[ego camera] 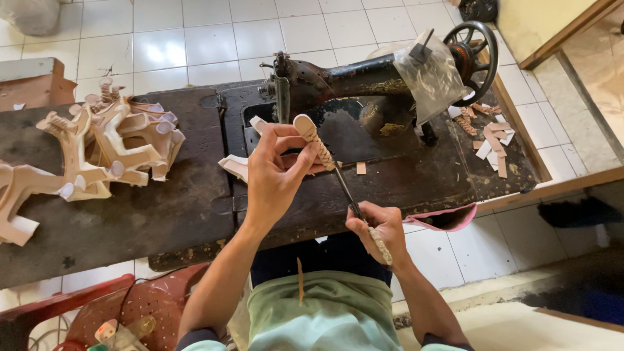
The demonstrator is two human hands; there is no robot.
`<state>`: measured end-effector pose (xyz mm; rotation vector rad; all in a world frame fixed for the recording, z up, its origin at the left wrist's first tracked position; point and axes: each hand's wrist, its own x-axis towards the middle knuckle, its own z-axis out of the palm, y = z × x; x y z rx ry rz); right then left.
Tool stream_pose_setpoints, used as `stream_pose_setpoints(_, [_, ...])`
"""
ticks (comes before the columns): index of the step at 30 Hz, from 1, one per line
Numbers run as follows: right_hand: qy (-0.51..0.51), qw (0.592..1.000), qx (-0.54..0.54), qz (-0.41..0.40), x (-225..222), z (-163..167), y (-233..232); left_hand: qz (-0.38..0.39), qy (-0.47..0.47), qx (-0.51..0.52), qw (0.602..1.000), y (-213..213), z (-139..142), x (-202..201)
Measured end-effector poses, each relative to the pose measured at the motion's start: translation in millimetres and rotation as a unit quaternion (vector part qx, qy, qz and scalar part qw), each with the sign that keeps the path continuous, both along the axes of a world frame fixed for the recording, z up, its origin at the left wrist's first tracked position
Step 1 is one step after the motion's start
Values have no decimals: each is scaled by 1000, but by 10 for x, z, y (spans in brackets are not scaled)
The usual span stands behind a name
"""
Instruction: The person sews foam shoe upper components on an industrial sewing machine, guiding each piece under the needle, trimming threads with scissors, and placing finished pieces on a pile at the left of the table. They briefly oil the machine from a bottle and rethread the needle between pieces.
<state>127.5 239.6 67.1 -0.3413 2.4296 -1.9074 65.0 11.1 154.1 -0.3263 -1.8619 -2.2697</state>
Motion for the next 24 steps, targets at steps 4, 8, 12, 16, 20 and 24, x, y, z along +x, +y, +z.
stream_pose_setpoints(4, [-30, 998, 36, -46, -159, -87, 128, 6, 1, 10, 1000, 10, -85, -19])
stream_pose_setpoints(8, [28, 929, 331, -163, -545, -6, 380, 39, 16, -98, 994, -17, -244, -47])
stream_pose_setpoints(12, [136, 916, 357, -124, -805, 174, 516, -81, -61, 65, 993, 5, -444, -130])
stream_pose_setpoints(16, [293, 891, 321, -129, -710, 368, 372, -183, -184, 225, 939, 58, -598, -115])
stream_pose_setpoints(20, [325, 924, 181, -94, -555, 534, 76, -166, -157, 84, 970, 188, -653, -32])
stream_pose_setpoints(24, [395, 890, 228, 6, -596, 672, -140, -158, -118, -17, 980, 246, -626, 67])
